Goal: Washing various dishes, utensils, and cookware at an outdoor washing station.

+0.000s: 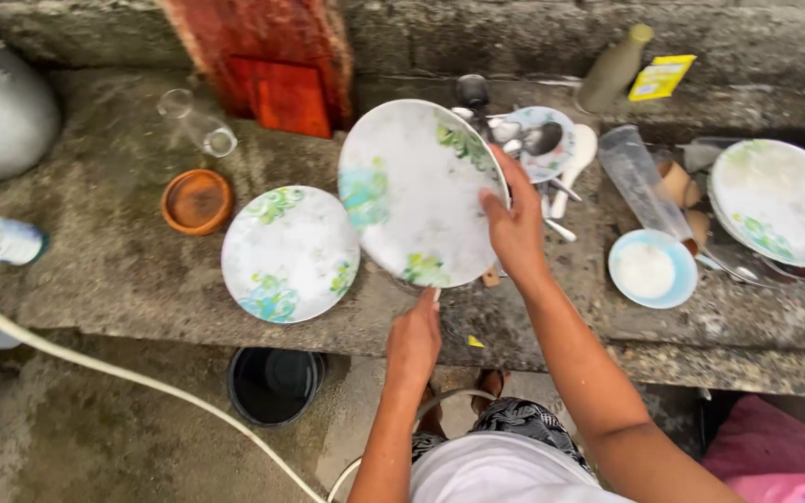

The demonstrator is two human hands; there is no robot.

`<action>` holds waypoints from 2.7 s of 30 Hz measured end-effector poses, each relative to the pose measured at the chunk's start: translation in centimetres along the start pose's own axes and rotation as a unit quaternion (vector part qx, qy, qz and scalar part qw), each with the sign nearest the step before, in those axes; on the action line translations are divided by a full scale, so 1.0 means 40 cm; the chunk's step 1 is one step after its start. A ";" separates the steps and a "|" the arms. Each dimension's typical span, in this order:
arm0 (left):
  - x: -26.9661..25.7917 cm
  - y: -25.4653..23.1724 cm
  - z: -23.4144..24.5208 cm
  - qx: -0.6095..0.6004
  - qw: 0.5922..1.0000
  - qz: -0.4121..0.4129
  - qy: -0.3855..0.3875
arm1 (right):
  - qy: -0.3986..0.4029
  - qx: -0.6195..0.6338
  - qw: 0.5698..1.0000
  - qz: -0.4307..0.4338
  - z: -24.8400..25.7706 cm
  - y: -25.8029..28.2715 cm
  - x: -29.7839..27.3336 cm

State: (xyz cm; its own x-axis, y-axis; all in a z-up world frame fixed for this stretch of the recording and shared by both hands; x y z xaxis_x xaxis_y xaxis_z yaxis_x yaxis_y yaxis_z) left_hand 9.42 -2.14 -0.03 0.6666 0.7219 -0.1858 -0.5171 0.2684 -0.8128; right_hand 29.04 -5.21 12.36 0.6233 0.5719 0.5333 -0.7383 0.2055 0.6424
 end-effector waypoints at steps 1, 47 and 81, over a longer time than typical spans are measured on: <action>-0.014 0.037 0.038 -0.012 1.000 0.013 -0.025 | 0.003 0.118 0.993 -0.011 -0.075 -0.032 0.000; 0.279 -0.693 -1.065 0.167 0.965 -0.052 0.195 | 0.222 -0.461 0.859 0.018 0.689 -1.203 -0.351; 0.173 -0.712 -0.750 0.023 0.990 -0.058 0.129 | -0.066 0.501 0.770 -0.388 0.677 -1.173 -0.155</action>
State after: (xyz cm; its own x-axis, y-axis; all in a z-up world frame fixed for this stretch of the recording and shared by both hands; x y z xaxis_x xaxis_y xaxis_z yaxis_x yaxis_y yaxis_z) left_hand 44.88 -23.92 5.24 0.8343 0.4999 -0.2325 -0.4498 0.3734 -0.8113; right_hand 66.81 -39.91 -6.20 0.8460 0.4868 -0.2175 0.3998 -0.3092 0.8629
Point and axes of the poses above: each hand's wrist, its own x-axis towards the middle knuckle, its own z-axis out of the back of the hand, y = z × x, the point moved 9 cm from there along x, towards the middle knuckle, and after that the axes turned 9 degrees about -x, right-handed, at the moved point
